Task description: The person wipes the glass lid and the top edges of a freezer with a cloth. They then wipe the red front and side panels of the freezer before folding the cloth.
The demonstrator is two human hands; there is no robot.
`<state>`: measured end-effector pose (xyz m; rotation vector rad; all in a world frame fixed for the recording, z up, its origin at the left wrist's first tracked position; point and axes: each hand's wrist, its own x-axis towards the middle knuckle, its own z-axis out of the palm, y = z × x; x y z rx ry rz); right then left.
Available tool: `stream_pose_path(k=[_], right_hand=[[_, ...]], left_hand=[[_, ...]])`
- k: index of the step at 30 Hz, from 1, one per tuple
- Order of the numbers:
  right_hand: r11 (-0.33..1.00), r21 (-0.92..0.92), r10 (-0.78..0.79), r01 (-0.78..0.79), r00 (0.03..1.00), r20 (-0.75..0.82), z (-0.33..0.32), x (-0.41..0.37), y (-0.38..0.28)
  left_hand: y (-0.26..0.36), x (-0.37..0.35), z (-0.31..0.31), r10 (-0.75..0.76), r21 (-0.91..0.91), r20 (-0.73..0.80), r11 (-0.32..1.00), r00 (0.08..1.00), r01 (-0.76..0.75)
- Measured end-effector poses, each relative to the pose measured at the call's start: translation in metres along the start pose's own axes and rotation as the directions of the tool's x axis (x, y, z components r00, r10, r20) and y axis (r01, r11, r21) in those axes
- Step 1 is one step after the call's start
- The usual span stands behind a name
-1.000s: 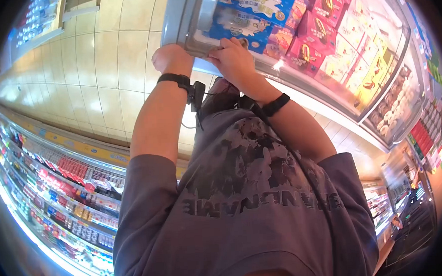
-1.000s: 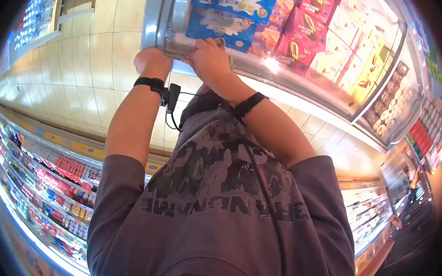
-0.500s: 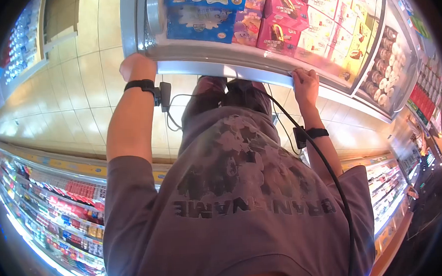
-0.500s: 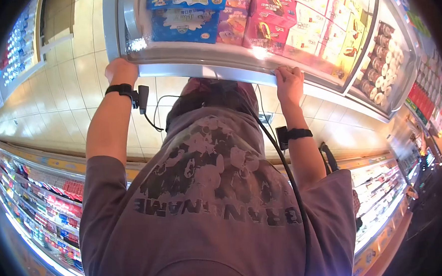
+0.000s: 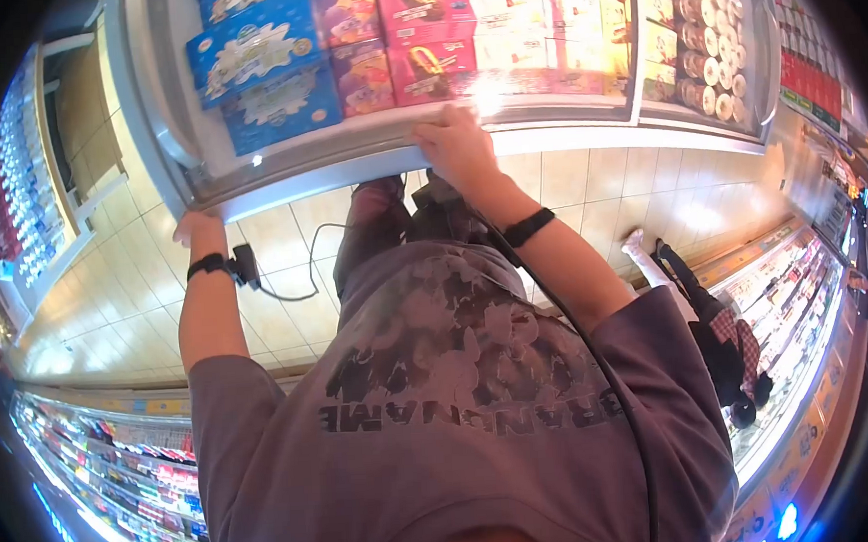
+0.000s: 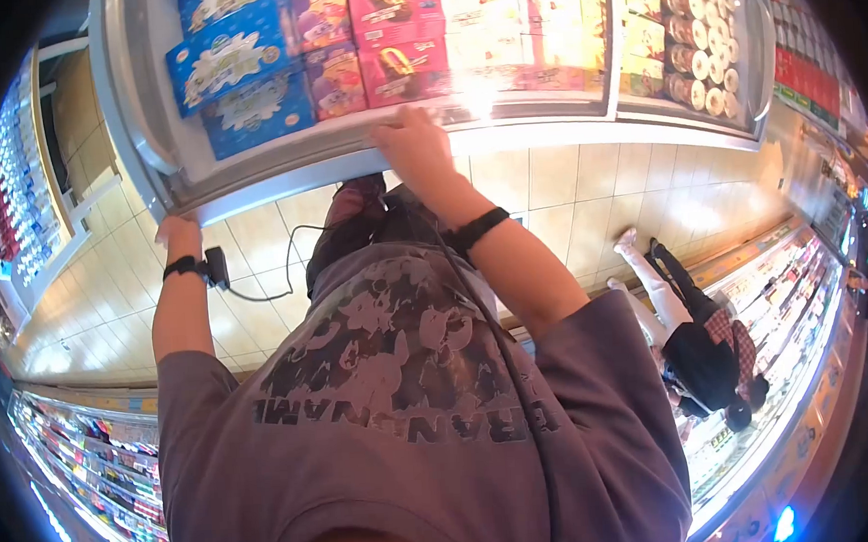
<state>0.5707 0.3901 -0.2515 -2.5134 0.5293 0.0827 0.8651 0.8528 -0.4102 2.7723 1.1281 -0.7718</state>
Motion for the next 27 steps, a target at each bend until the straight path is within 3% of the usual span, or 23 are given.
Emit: stream_pose_path(k=[1,2,4,6,7,9,10,11,12,14,16,17,18,20,21,22,24,25,26,27], right_hand=[[0.992,0.018,0.127,-0.127,0.992,-0.013,-0.005,-0.013,0.031],[0.967,0.039,0.254,-0.254,0.967,-0.018,-0.016,-0.025,0.061],[0.929,-0.193,0.321,-0.315,0.947,0.002,-0.058,-0.046,0.124],[0.879,-0.207,0.414,-0.43,0.903,-0.117,-0.098,-0.066,0.192],[0.883,-0.251,0.37,-0.397,0.917,-0.151,-0.117,-0.075,0.228],[0.865,-0.271,0.405,-0.423,0.906,-0.123,-0.147,-0.076,0.253],[0.858,-0.271,0.426,-0.436,0.899,-0.098,-0.154,-0.076,0.257],[0.861,-0.308,0.38,-0.406,0.914,-0.143,-0.148,-0.077,0.257],[0.861,-0.343,0.329,-0.376,0.925,-0.187,-0.135,-0.077,0.254],[0.941,-0.128,0.3,-0.313,0.948,-0.111,-0.112,-0.075,0.24],[0.956,0.036,0.294,-0.292,0.953,-0.07,-0.087,-0.062,0.184],[0.971,-0.017,0.238,-0.238,0.971,-0.037,-0.069,-0.052,0.16],[0.981,-0.066,0.181,-0.18,0.984,-0.001,-0.061,-0.043,0.144],[0.983,-0.046,0.178,-0.177,0.984,0.019,-0.082,-0.035,0.124],[0.984,-0.023,0.178,-0.177,0.983,0.04,-0.092,-0.032,0.121],[0.984,-0.03,0.177,-0.176,0.984,0.03,-0.097,-0.034,0.134],[0.934,-0.074,0.353,-0.348,0.933,0.07,-0.112,-0.052,0.177],[0.882,-0.098,0.466,-0.46,0.883,0.056,-0.123,-0.058,0.196],[0.819,-0.117,0.57,-0.562,0.821,0.037,-0.135,-0.063,0.218],[0.844,-0.136,0.522,-0.518,0.853,-0.014,-0.145,-0.079,0.256]], left_hand=[[0.013,-0.041,-0.015,-0.117,-0.329,-0.063,0.94,0.991,0.091],[0.025,-0.092,-0.03,-0.251,-0.621,-0.084,0.77,0.964,0.146],[0.029,-0.134,-0.013,-0.269,-0.651,-0.069,0.741,0.961,0.161],[0.041,-0.165,0.008,-0.297,-0.732,-0.031,0.657,0.954,0.18],[0.048,-0.186,0.019,-0.312,-0.769,-0.009,0.61,0.95,0.192],[0.078,-0.246,0.035,-0.276,-0.502,0.002,0.831,0.961,0.24],[0.081,-0.263,0.04,-0.287,-0.497,0.007,0.83,0.958,0.253],[0.082,-0.277,0.044,0.012,0.181,0.009,0.983,1.0,-0.013],[0.085,-0.288,0.046,0.239,0.739,0.211,0.596,0.948,-0.315],[0.096,-0.311,0.03,0.225,0.733,0.194,0.613,0.955,-0.293],[0.107,-0.331,0.022,0.227,0.72,0.159,0.639,0.961,-0.27],[0.093,-0.298,0.046,0.278,0.8,0.15,0.53,0.949,-0.281],[0.094,-0.298,0.047,0.276,0.799,0.155,0.529,0.949,-0.284],[0.107,-0.306,0.041,0.109,0.755,0.111,0.638,0.988,-0.155],[0.108,-0.313,0.036,0.137,0.724,0.091,0.671,0.986,-0.16],[0.104,-0.294,0.05,0.145,0.718,0.094,0.676,0.985,-0.168],[0.084,-0.234,0.087,-0.058,0.836,0.151,0.541,0.987,-0.097],[0.08,-0.243,0.078,0.132,0.863,0.211,0.441,0.969,-0.247],[0.089,-0.265,0.063,0.141,0.855,0.209,0.454,0.968,-0.25],[0.103,-0.298,0.045,0.11,0.816,0.16,0.544,0.981,-0.195]])
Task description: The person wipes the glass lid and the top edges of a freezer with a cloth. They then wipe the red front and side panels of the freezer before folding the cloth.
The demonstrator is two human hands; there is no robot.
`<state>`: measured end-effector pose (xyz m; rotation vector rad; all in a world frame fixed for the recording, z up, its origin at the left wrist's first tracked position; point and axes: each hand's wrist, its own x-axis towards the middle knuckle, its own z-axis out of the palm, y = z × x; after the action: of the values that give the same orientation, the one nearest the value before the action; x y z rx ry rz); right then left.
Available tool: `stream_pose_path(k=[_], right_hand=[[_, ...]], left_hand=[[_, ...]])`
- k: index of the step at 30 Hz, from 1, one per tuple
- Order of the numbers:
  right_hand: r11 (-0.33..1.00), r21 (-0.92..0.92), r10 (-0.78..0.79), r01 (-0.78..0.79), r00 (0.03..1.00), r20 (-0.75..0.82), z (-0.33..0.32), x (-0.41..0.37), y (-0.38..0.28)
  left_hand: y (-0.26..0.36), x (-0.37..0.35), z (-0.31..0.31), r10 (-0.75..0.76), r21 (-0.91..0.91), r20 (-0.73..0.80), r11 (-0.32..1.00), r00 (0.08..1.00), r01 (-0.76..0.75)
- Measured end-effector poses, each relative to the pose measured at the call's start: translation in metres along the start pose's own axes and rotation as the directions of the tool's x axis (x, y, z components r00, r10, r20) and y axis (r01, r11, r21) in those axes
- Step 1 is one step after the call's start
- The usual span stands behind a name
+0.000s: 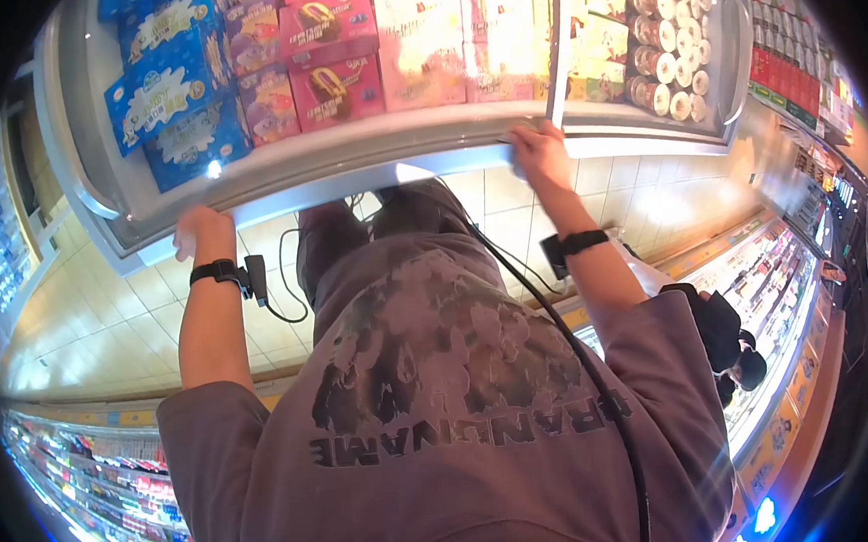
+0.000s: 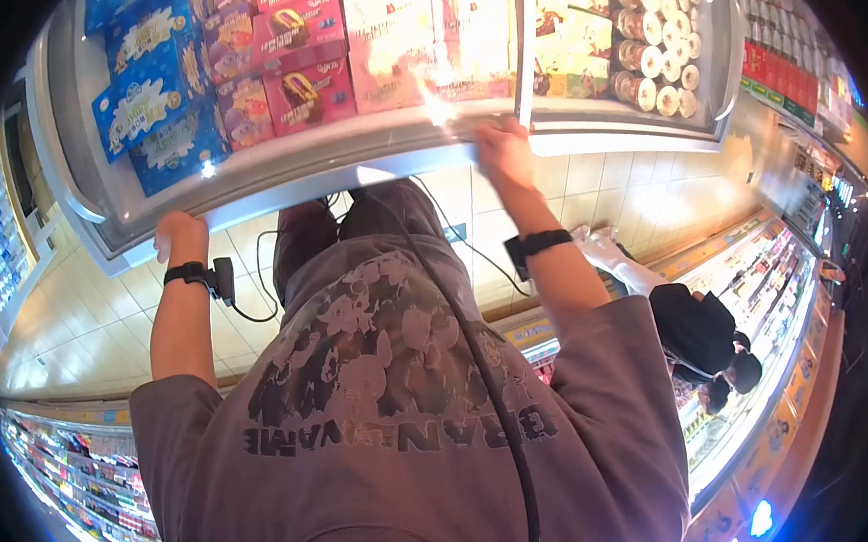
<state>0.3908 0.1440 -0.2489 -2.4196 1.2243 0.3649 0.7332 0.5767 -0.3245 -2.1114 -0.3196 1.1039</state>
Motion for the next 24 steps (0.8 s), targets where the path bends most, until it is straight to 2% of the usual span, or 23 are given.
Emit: stream_pose_path(k=[1,3,5,7,10,11,12,13,14,15,16,17,18,19,21,23,24], right_hand=[[0.998,-0.022,-0.054,0.053,0.997,-0.059,-0.004,0.009,0.029],[0.996,-0.058,-0.076,0.071,0.993,-0.087,-0.022,0.013,0.029],[0.988,-0.096,-0.137,0.123,0.979,-0.149,-0.024,0.008,0.027],[0.997,-0.04,-0.071,0.063,0.963,-0.259,-0.014,0.004,0.025],[0.999,0.031,-0.013,0.024,0.947,-0.321,-0.005,0.011,0.03],[0.999,0.027,-0.029,0.039,0.947,-0.321,-0.003,0.019,0.031],[0.99,0.139,0.05,0.002,0.929,-0.367,-0.002,0.027,0.032],[0.967,0.253,0.13,-0.026,0.906,-0.402,-0.005,0.037,0.032],[0.965,0.245,0.2,-0.097,0.875,-0.441,-0.006,0.059,0.034],[0.992,0.127,0.091,-0.021,0.813,-0.575,-0.006,0.086,0.032],[0.904,0.426,0.255,-0.021,0.828,-0.5,-0.025,0.109,0.004],[0.931,0.329,0.303,-0.158,0.838,-0.455,-0.041,0.138,-0.008],[0.931,0.34,0.286,-0.133,0.845,-0.452,-0.055,0.161,-0.026],[0.941,0.319,0.247,-0.112,0.872,-0.422,-0.063,0.19,-0.035],[0.976,0.21,0.06,0.054,0.864,-0.5,-0.069,0.234,-0.053],[0.99,0.107,-0.016,0.09,0.835,-0.55,-0.077,0.252,-0.088],[0.995,0.066,-0.027,0.078,0.822,-0.569,-0.06,0.276,-0.079]], left_hand=[[-0.002,-0.021,-0.015,-0.058,-0.101,0.005,0.993,0.998,0.058],[-0.002,-0.02,-0.019,-0.016,-0.095,0.015,0.995,1.0,0.017],[0.002,-0.007,-0.012,-0.107,-0.09,0.077,0.989,0.991,0.114],[0.0,-0.015,-0.019,-0.07,-0.066,0.082,0.995,0.994,0.076],[-0.003,-0.026,-0.023,-0.006,0.014,0.09,1.0,0.996,0.004],[-0.002,-0.021,-0.018,-0.032,-0.053,0.09,0.998,0.995,0.036],[0.0,-0.014,-0.012,-0.073,-0.171,0.092,0.981,0.993,0.088],[0.002,-0.006,-0.004,-0.145,-0.38,0.099,0.909,0.984,0.172],[0.005,0.0,0.002,-0.236,-0.616,0.125,0.743,0.964,0.261],[0.009,0.006,0.009,-0.332,-0.814,0.184,0.476,0.925,0.333],[0.013,0.008,0.011,-0.407,-0.918,0.253,0.186,0.878,0.351],[0.015,0.009,0.012,-0.445,-0.941,0.308,-0.01,0.841,0.34],[0.015,0.004,0.01,-0.475,-0.932,0.362,-0.163,0.802,0.324],[0.009,-0.007,-0.003,-0.482,-0.929,0.37,-0.18,0.794,0.324],[-0.004,-0.049,-0.038,-0.459,-0.833,0.506,-0.481,0.73,0.275],[-0.002,-0.05,-0.041,-0.461,-0.818,0.519,-0.512,0.719,0.262],[-0.002,-0.046,-0.039,-0.463,-0.818,0.519,-0.514,0.719,0.259]])
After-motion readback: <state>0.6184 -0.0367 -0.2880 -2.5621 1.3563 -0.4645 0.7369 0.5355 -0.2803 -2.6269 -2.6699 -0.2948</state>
